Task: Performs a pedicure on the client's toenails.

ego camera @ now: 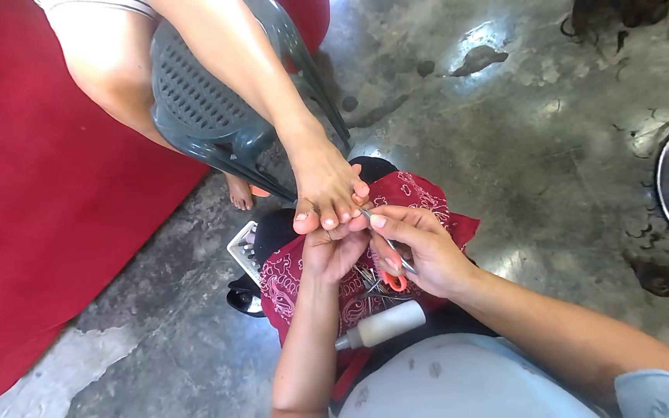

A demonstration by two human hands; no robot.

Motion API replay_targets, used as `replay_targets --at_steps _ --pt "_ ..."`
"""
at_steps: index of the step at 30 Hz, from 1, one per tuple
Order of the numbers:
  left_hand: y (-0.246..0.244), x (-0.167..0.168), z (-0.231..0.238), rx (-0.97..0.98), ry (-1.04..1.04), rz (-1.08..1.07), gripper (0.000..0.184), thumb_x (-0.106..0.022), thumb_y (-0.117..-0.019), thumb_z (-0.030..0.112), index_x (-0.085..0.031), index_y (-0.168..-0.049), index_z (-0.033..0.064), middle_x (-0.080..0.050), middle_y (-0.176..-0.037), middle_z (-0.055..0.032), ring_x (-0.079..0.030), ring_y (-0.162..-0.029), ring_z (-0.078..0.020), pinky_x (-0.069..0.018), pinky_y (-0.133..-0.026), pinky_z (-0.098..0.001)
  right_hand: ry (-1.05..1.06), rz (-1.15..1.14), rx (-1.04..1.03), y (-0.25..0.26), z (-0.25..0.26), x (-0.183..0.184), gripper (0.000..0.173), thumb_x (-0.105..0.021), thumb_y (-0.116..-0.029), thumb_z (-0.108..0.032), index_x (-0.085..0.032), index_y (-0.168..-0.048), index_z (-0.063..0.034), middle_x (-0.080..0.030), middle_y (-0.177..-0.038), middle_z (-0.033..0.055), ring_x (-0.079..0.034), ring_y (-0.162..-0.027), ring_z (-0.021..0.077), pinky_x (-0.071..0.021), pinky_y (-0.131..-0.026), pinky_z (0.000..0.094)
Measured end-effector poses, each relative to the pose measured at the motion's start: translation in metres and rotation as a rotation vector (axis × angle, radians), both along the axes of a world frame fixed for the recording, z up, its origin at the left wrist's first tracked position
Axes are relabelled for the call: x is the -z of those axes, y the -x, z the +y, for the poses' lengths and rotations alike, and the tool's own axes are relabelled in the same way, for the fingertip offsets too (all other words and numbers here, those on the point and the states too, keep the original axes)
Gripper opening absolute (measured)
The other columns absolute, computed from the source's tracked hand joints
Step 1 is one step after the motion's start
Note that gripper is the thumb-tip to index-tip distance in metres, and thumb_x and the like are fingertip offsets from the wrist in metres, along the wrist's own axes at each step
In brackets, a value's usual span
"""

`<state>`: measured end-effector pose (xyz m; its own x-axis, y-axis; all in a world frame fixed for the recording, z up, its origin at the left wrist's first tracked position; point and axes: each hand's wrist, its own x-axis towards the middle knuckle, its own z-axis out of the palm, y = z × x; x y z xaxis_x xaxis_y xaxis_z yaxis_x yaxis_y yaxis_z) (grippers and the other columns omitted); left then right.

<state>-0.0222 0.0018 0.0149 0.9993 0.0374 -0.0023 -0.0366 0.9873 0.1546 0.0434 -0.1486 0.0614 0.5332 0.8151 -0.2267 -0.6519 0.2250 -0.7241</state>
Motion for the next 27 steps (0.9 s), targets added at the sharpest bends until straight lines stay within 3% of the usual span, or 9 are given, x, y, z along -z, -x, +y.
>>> replay_targets --at_steps 4,18,21,24,27 --pt "-0.0006 0.0000 0.0001 0.009 0.004 -0.012 0.037 -0.073 -0.0875 0.008 -0.062 -0.122 0.0034 -0.068 -0.103 -0.0075 -0.068 -0.095 -0.0179 -0.0567 -0.089 -0.0331 -0.011 -0.008 0.011 0.0007 0.0007 0.0010 0.029 -0.044 -0.1080 -0.017 -0.070 -0.106 -0.0032 -0.055 -0.058 0.0004 -0.050 -0.045 0.0028 -0.0445 -0.045 0.0154" --pt "0.0002 0.0009 0.0001 -0.009 0.002 0.003 0.023 -0.072 -0.0879 0.006 -0.067 -0.110 0.0037 -0.070 -0.101 -0.0092 -0.069 -0.098 -0.0196 -0.0565 -0.088 -0.0338 -0.024 -0.004 0.038 0.0032 0.0025 0.0033 0.029 -0.044 -0.1083 -0.016 -0.069 -0.101 -0.0034 -0.055 -0.059 0.0011 -0.051 -0.046 0.0031 -0.0444 -0.045 0.0153" --pt "0.0000 0.0001 -0.0006 -0.009 0.007 0.006 0.034 -0.071 -0.0888 0.005 -0.063 -0.121 0.0029 -0.069 -0.104 -0.0087 -0.069 -0.098 -0.0186 -0.0568 -0.089 -0.0327 -0.026 -0.001 0.044 0.0035 0.0027 0.0032 0.029 -0.044 -0.1084 -0.016 -0.069 -0.101 -0.0034 -0.055 -0.059 0.0013 -0.051 -0.046 0.0031 -0.0446 -0.044 0.0153" --pt "0.0004 -0.0006 -0.0009 -0.013 -0.006 0.013 0.023 -0.072 -0.0881 0.006 -0.068 -0.110 0.0038 -0.071 -0.102 -0.0089 -0.069 -0.099 -0.0196 -0.0565 -0.090 -0.0345 -0.025 -0.007 0.043 0.0038 0.0028 0.0036 0.029 -0.044 -0.1087 -0.017 -0.069 -0.101 -0.0038 -0.055 -0.059 0.0006 -0.050 -0.046 0.0030 -0.0444 -0.045 0.0153" --pt "0.0002 0.0000 -0.0010 -0.013 -0.014 0.007 0.021 -0.072 -0.0885 0.006 -0.067 -0.109 0.0043 -0.070 -0.102 -0.0089 -0.069 -0.099 -0.0195 -0.0561 -0.090 -0.0347 -0.023 -0.002 0.052 0.0042 0.0031 0.0037 0.030 -0.043 -0.1086 -0.017 -0.069 -0.102 -0.0031 -0.055 -0.059 0.0008 -0.050 -0.046 0.0026 -0.0436 -0.045 0.0148"
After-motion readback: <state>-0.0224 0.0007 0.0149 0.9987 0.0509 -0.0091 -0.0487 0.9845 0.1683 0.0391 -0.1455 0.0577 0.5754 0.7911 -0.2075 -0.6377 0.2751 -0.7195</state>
